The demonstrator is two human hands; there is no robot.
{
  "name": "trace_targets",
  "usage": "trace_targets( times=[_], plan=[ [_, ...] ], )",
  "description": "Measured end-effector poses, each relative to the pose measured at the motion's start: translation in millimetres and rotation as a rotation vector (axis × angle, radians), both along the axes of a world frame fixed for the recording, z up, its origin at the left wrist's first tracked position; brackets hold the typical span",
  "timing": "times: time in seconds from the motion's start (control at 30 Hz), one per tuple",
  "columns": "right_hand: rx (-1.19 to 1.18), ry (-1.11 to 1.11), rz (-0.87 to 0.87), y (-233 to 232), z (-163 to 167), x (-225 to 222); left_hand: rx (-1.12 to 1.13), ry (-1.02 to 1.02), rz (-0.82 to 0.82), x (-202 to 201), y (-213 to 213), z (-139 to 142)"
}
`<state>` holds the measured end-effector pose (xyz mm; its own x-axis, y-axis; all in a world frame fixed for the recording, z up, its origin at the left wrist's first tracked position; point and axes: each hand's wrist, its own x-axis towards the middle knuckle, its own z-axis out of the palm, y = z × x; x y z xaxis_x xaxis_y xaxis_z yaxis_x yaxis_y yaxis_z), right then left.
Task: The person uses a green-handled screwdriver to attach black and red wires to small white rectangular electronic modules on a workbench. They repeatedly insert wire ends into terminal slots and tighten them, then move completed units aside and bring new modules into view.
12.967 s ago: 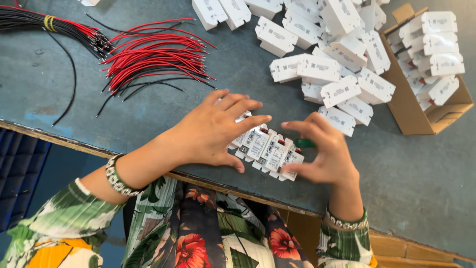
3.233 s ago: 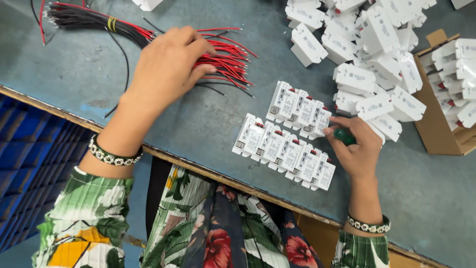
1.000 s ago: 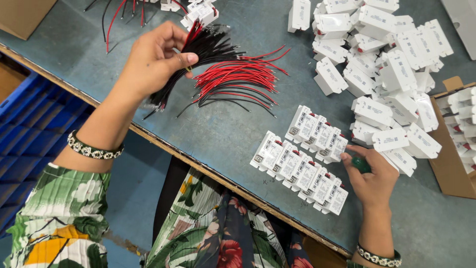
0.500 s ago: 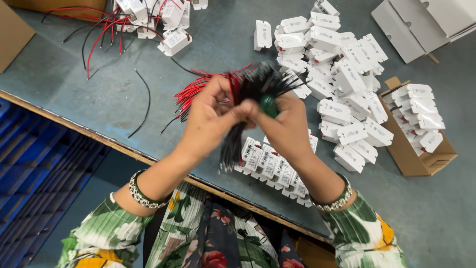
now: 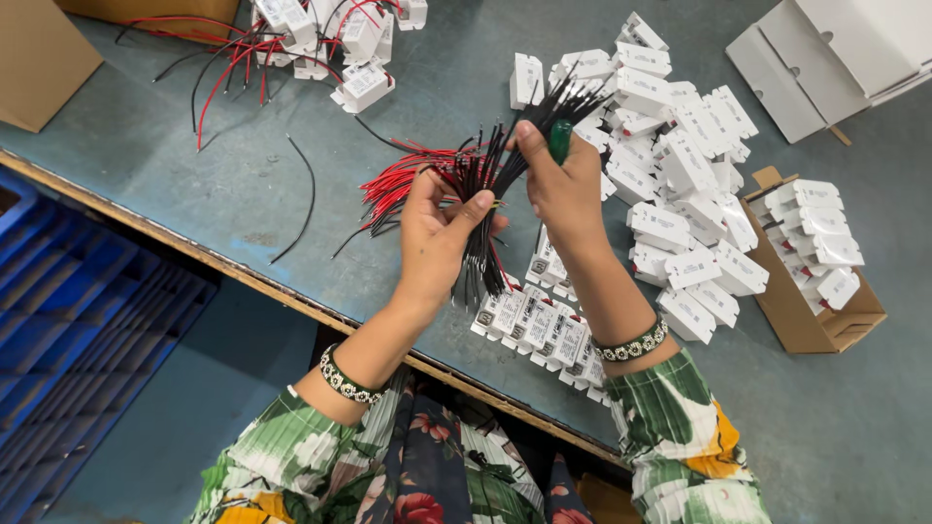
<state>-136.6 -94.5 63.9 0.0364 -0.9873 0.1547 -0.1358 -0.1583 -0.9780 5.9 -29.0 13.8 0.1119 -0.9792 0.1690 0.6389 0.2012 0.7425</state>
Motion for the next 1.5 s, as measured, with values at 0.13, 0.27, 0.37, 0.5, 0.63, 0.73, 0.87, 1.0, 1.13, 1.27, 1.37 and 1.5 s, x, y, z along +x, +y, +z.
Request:
trace_targets(
  times=[0.13,0.27,0.37,0.5,0.63,0.73,0.87,1.0,1.13,1.27,1.37,1.5],
  plan=[
    [-0.05,-0.073,-0.071,-10.2,2.2,2.1,-0.042,0.011,0.036,-5.9,-3.9,-1.5],
    [-0.126,-0.097,-0.095,-32.3,3.8,1.5,-0.027,0.111,0.055,-15.6,-8.2,-0.2],
    [-0.169,-0.023,-0.106,-47.2,0.8,-2.4,-0.04,0.128,0.056,-18.1,-9.7,-1.2],
    [-0.296,0.083,-0.188,-81.9,11.9,-21.9,-0.005,0.19,-0.016,-18.1,-4.2,-9.6],
    [-0.447,-0.002,-0.199,-112.6,41.8,-72.4,0.115,0.246,-0.154,-0.2,9.3,-18.4],
    [-0.326,-0.01,-0.193,-91.8,44.4,-100.9,0.097,0.17,-0.191,45.2,8.2,-13.6],
    [-0.208,-0.128,-0.072,-35.4,44.8,-114.4,-0.032,-0.426,-0.281,134.8,-20.9,4.3],
    [0.024,-0.031,-0.201,-2.0,33.5,-98.5,-0.337,-1.472,0.23,193.6,-63.0,7.2],
    [0.127,0.041,-0.142,6.6,11.5,-73.0,-0.319,-1.925,0.483,189.7,-77.2,-2.1],
    [0.127,0.035,-0.003,11.6,2.9,-44.4,-0.474,-1.345,0.206,130.2,-64.2,-6.2],
    [0.107,0.167,0.026,13.1,3.3,-16.2,-0.311,-0.776,-0.344,56.9,-49.7,-10.4],
    [-0.07,0.28,0.112,13.2,4.9,1.8,0.036,-0.438,-0.564,23.3,-40.4,-18.8]
  ],
)
